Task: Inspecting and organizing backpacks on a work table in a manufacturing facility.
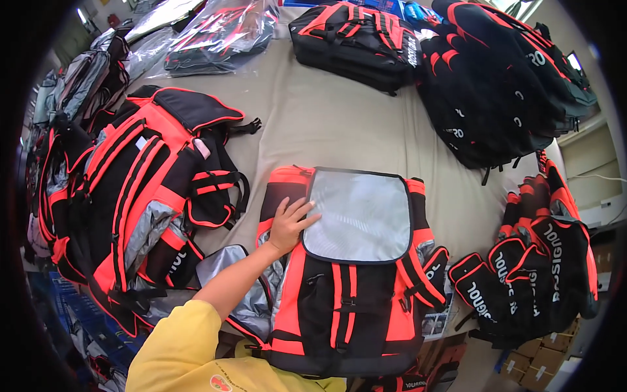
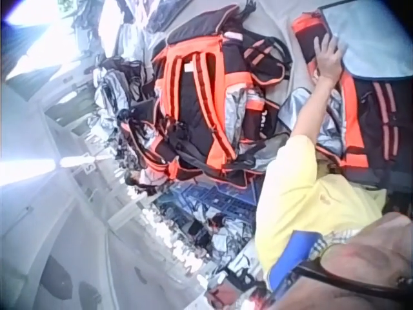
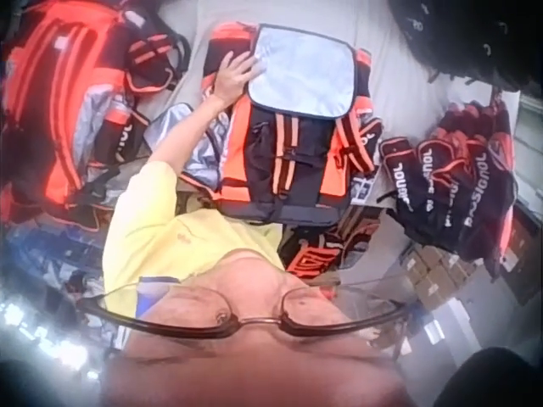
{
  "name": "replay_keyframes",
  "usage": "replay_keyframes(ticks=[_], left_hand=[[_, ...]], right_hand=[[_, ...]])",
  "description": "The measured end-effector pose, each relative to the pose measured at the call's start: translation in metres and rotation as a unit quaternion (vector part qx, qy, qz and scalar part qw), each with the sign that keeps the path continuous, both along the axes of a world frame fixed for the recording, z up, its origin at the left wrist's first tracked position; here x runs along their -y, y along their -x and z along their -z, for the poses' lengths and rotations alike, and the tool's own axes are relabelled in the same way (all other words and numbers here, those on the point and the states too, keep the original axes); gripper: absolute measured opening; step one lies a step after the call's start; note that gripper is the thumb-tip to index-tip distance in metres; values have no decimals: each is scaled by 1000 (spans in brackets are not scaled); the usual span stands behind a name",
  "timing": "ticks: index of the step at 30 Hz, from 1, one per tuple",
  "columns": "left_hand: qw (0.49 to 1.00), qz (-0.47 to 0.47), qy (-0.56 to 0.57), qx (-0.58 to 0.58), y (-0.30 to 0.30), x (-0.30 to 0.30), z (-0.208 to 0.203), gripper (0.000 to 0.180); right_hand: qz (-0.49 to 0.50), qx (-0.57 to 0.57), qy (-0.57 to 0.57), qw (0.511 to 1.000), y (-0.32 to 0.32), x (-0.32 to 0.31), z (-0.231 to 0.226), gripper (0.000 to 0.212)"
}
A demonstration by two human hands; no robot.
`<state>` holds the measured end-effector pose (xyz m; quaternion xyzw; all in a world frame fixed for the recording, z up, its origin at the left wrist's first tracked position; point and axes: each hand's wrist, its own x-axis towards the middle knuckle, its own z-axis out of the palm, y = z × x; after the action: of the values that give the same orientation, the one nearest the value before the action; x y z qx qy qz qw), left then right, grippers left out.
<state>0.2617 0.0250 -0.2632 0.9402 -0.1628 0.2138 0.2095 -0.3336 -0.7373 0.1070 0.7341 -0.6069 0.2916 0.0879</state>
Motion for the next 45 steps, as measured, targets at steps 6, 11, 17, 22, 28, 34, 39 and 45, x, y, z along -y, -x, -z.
replay_keyframes(ticks=[6, 11, 17, 22, 28, 34, 39, 45], left_hand=[[1000, -13, -12, -24, 1, 4, 6, 51], [995, -21, -91, -24, 7, 12, -5, 53], [986, -35, -163, -24, 2, 18, 0, 55], [983, -46, -175, -30, 6, 7, 3, 53], [983, -30, -180, -32, 4, 17, -2, 54], [987, -19, -154, -41, 10, 12, 2, 56], [956, 88, -211, -185, -51, -27, -40, 34], [843, -314, 346, -267, -197, -28, -105, 48]], right_hand=[[-197, -233, -114, 945, -41, 34, 133, 38], [-407, -204, -206, 866, -241, -20, 301, 34], [-484, -74, -303, 818, -404, -36, 373, 48], [-506, -146, -251, 812, -427, -38, 396, 43], [-525, -138, -231, 807, -409, -51, 369, 38], [-494, -85, -252, 828, -386, -79, 344, 36], [-512, -147, -296, 793, -372, -121, 310, 39], [-525, -143, -273, 793, -372, -152, 291, 43]])
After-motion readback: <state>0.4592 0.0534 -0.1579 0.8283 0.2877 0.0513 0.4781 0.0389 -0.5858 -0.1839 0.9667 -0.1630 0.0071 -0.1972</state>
